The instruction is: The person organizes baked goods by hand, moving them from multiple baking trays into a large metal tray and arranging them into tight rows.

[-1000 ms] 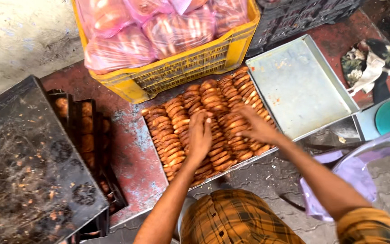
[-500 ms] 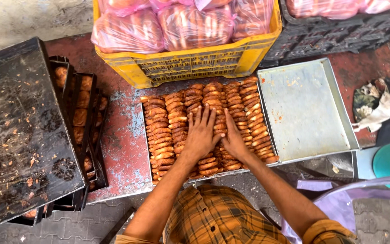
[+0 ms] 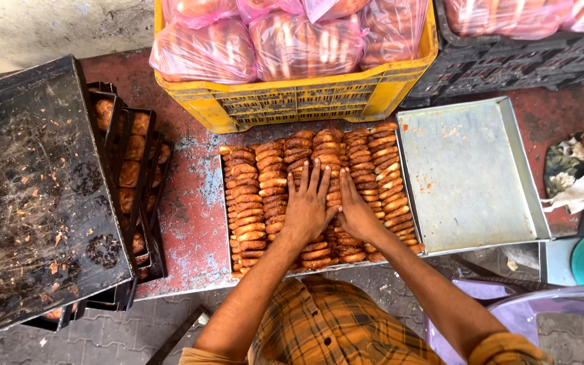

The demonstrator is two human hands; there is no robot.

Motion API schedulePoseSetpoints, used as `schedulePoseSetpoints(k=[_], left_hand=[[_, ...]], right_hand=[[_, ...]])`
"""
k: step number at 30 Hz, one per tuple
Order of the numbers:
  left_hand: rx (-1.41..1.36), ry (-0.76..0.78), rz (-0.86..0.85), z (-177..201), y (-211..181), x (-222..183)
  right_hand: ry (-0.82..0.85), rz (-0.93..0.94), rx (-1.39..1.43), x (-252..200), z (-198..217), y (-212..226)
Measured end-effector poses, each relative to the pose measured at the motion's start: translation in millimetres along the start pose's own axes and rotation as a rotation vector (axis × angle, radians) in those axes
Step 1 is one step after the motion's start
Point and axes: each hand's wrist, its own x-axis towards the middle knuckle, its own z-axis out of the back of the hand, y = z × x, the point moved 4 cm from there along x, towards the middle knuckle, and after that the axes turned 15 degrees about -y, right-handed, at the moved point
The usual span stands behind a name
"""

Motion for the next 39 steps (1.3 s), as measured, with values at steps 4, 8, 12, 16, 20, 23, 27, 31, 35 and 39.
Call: schedulePoseSetpoints(k=[4, 8, 12, 16, 20, 23, 27, 31, 35, 39], left_hand=[[0.027, -0.074, -0.022, 2.3, 0.1, 0.6], [0.022, -0.012, 0.013, -4.0, -1.6, 0.7], [0.022, 0.029, 0.022, -3.2, 1.7, 2.3], [-0.025, -0.072, 0.013, 1.2, 3.2, -1.8], [0.011, 0.02, 0.006, 1.2, 4.0, 0.5], [0.018, 0.015, -0.01, 6.9, 5.9, 2.3], [0.058, 0.12, -0.015, 10.9, 9.1, 2.4], [-0.006, 0.061, -0.005, 13.6, 7.1, -0.4], [-0.003, -0.004, -0.014, 12.5, 6.7, 0.1], [0.011, -0.034, -0.011, 4.5, 6.4, -2.0]], right_hand=[[-0.095, 0.013, -0.008, 2.5, 8.4, 11.5], [0.142, -0.269, 0.083, -2.4, 21.1, 14.0], [-0.161, -0.28, 0.359, -12.6, 45.1, 4.6], [-0.323, -0.261, 0.599, -26.0, 24.1, -23.4], [-0.491, -0.148, 0.56, -31.0, -2.7, -42.3], [-0.541, -0.099, 0.53, -35.4, -12.3, -51.1], [-0.516, -0.115, 0.596, -34.0, -10.3, -63.1], [-0.413, -0.081, 0.539, -27.7, -10.8, -59.6], [-0.465, 0.047, 0.485, -24.5, -3.0, -41.8], [-0.509, 0.077, 0.516, -31.2, 4.3, -32.9]])
